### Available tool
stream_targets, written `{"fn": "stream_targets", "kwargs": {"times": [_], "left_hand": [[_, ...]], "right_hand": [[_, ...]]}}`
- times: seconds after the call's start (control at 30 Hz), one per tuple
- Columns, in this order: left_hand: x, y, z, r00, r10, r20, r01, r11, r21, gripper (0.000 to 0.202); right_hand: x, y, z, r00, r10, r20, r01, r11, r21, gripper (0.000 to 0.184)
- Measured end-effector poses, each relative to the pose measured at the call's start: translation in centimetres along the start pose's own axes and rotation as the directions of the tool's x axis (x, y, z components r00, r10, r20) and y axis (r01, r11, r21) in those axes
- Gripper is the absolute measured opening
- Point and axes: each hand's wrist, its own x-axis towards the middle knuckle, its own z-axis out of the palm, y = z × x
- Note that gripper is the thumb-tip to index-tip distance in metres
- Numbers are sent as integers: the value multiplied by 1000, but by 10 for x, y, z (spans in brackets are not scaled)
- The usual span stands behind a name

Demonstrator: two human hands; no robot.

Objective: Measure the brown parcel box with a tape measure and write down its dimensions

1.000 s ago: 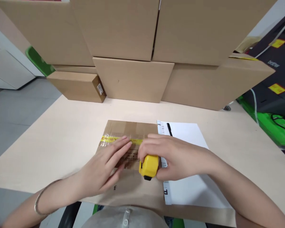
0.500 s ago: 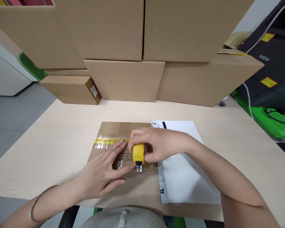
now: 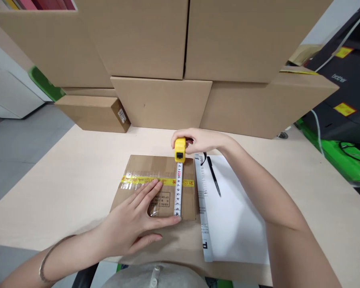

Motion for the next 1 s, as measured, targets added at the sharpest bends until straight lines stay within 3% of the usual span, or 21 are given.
{"fn": "stream_targets", "kwargs": {"times": [0.17,0.57,0.77,0.9,1.0], "left_hand": [[0,1,-1,1000,2,13,-2,1000,-2,78],[1,-2,1,1000,21,-16,-20,999,29,82],[0,0,2,1000,8,-25,-7,999,38,84],[1,-1,6,998,3,-66,-1,999,33,88],[1,-1,5,997,15,-72,-12,999,43,81]], "right_hand": [[11,16,-13,1000,7,-11,-6,1000,20,27],[16,32,-11,1000,-6,9,5,995,98,28],[5,3,-9,999,-13,-33,14,1000,18,30],[-8,-28,22,990,-112,86,113,994,-1,34],[-23,-50,53,984,-118,135,118,993,9,38]]}}
